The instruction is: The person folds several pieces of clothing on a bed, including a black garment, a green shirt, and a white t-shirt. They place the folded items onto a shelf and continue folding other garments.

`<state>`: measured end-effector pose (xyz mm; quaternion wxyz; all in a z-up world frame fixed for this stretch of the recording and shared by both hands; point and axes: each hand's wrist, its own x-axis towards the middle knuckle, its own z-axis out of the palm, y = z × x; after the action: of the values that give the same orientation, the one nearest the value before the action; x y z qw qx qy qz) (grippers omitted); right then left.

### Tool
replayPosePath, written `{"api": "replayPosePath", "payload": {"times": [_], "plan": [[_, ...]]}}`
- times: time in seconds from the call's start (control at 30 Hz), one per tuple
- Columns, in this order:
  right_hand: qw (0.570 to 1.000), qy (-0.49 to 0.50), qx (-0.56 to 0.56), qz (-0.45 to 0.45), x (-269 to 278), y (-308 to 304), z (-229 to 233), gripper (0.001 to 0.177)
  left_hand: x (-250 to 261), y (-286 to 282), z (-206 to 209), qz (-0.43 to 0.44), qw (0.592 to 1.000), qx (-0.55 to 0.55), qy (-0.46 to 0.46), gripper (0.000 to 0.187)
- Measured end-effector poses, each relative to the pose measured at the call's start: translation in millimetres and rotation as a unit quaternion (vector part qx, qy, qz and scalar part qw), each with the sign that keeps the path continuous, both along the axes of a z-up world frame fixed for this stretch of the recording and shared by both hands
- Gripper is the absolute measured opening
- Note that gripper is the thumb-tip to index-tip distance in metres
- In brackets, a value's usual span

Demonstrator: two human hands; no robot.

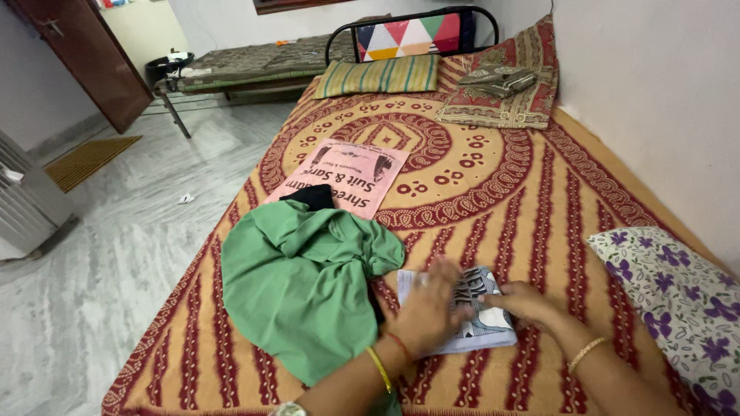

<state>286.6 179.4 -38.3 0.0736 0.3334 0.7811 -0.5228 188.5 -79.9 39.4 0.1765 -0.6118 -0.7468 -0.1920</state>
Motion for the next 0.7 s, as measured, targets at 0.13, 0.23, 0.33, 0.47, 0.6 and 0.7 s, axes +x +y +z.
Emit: {"api": "replayPosePath", "payload": {"times": [0.13,0.23,0.33,0.47,0.6,0.7], "plan": [[0.999,0.005,-0.035,-0.026,3.1,-4.8,8.1,0.052,18.4,4.1,-34.1,0.000,0.986,-0.117,-0.116,0.092],[1.000,-0.020,-0.024,-0.005,3.0,-6.0,10.3,0.046,11.7,7.0,-37.8,-0.002,0.984,-0.133,-0.117,0.099],[0.992,0.109,-0.055,0.025,-3.2,-4.4,-0.5,0.045,10.5,4.7,-26.3,-0.004,0.981,-0.152,-0.123,0.103],[0.982,0.177,-0.072,-0.005,-7.6,-19.2,18.2,0.048,-8.1,-3.0,8.8,0.028,0.967,-0.106,-0.229,0.097],[0.984,0.176,-0.024,0.032,-3.1,-61.9,60.3,0.067,-44.2,-4.9,28.4,0.143,0.893,-0.027,-0.426,0.078],[0.978,0.158,-0.032,0.133,3.6,-104.3,79.8,0.076,-75.3,-5.3,15.7,0.108,0.878,0.043,-0.465,0.078]]}}
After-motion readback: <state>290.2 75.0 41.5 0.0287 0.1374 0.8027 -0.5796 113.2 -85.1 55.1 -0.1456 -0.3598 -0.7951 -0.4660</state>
